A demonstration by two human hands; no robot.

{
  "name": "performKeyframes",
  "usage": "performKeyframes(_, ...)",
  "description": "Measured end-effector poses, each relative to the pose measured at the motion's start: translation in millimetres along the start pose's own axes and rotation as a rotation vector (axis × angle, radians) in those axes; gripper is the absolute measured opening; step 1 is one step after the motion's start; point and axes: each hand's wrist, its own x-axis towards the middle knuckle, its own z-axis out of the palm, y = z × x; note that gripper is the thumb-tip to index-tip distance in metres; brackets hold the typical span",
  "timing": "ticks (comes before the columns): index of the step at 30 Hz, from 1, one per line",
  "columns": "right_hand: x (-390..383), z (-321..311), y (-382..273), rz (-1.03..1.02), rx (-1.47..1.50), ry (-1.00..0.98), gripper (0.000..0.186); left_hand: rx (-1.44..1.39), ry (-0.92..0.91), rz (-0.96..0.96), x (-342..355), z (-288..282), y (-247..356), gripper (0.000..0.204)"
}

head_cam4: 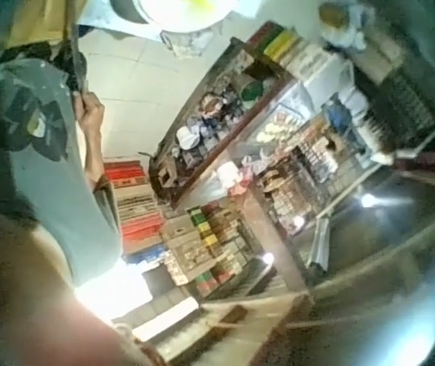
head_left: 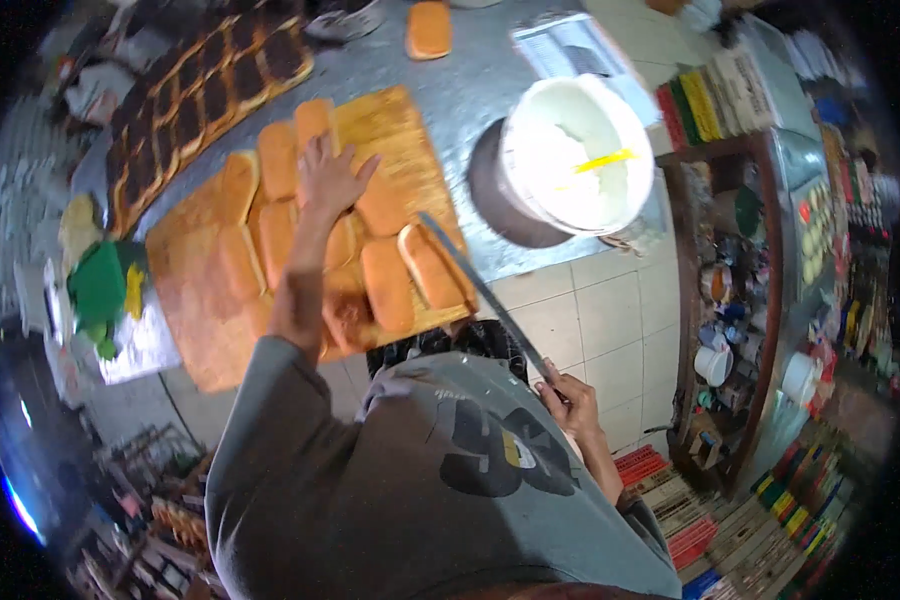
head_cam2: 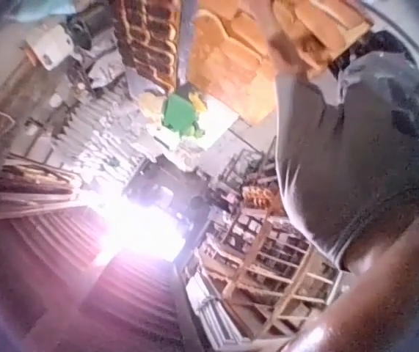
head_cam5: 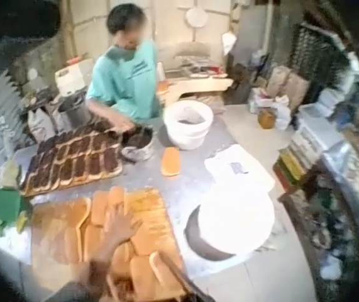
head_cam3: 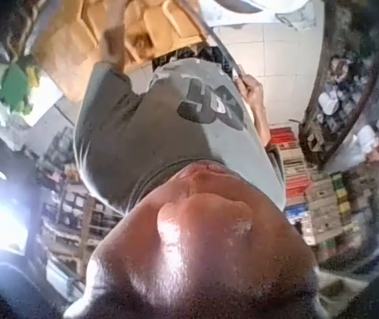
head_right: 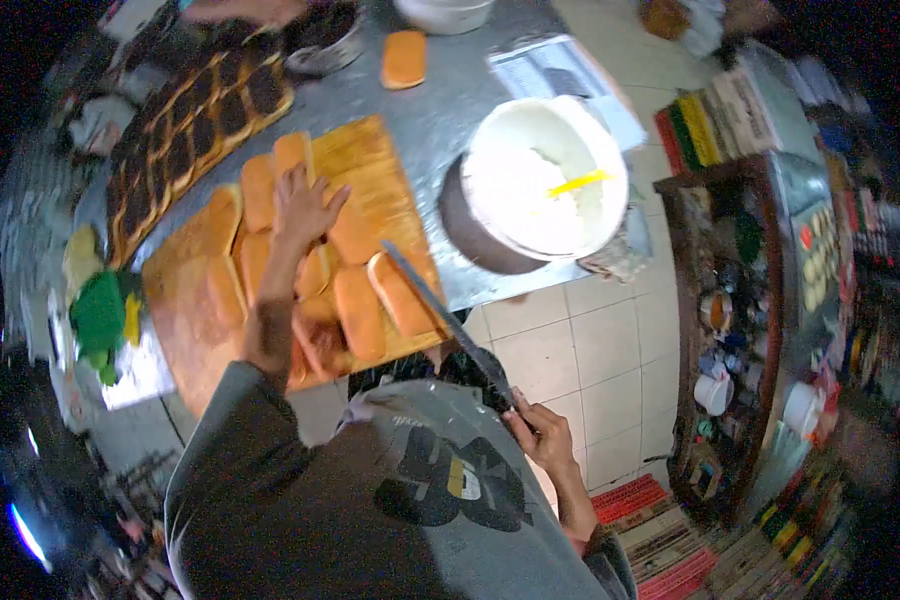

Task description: Cutting bread rolls and spreading cream filling inside them on a bakery workbench.

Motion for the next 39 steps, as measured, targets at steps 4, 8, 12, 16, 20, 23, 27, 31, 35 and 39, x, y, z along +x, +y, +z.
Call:
performKeyframes(4,4.7,-6.5,17.2,-0.021,0.092,0.034,0.018,0.007,-0.120,0.123,8.0,16.2,-15.0,0.064)
performKeyframes(8,5.8,-1.9,17.9,0.004,0.113,0.099,0.019,-0.317,-0.110,0.238,6.0,-20.6,-6.4,0.059)
performKeyframes(12,10.7,3.7,6.6,0.018,0.127,0.129,0.019,-1.110,-0.475,0.112,-4.4,-58.0,12.3,0.048)
performKeyframes(16,15.4,30.6,-2.2,0.004,0.196,0.138,0.021,-1.369,-0.499,-0.143,-18.5,-37.7,3.4,0.055)
performKeyframes(20,18.8,44.9,-37.1,-0.030,0.192,0.131,0.029,-1.873,-0.249,-0.158,-27.7,-18.7,-36.2,0.052)
performKeyframes(23,24.4,57.5,-72.7,-0.104,0.151,0.193,0.052,-2.171,-0.021,-0.441,-51.7,-45.3,-31.6,0.045)
performKeyframes(27,43.5,90.8,-119.0,-0.210,0.198,0.236,0.052,-2.504,0.071,-0.320,-85.5,-53.5,-39.3,0.051)
performKeyframes(31,57.9,114.4,-179.8,-0.017,0.387,0.011,0.053,-2.499,0.076,-0.658,-111.0,-63.6,-60.6,0.053)
performKeyframes(35,62.2,157.4,-202.5,-0.092,0.412,0.107,0.050,-2.746,-0.020,-0.475,-125.7,-62.0,-61.0,0.052)
performKeyframes(39,70.6,175.3,-246.8,-0.192,0.248,0.182,0.051,-2.523,-0.026,-0.634,-149.7,-65.0,-68.0,0.054)
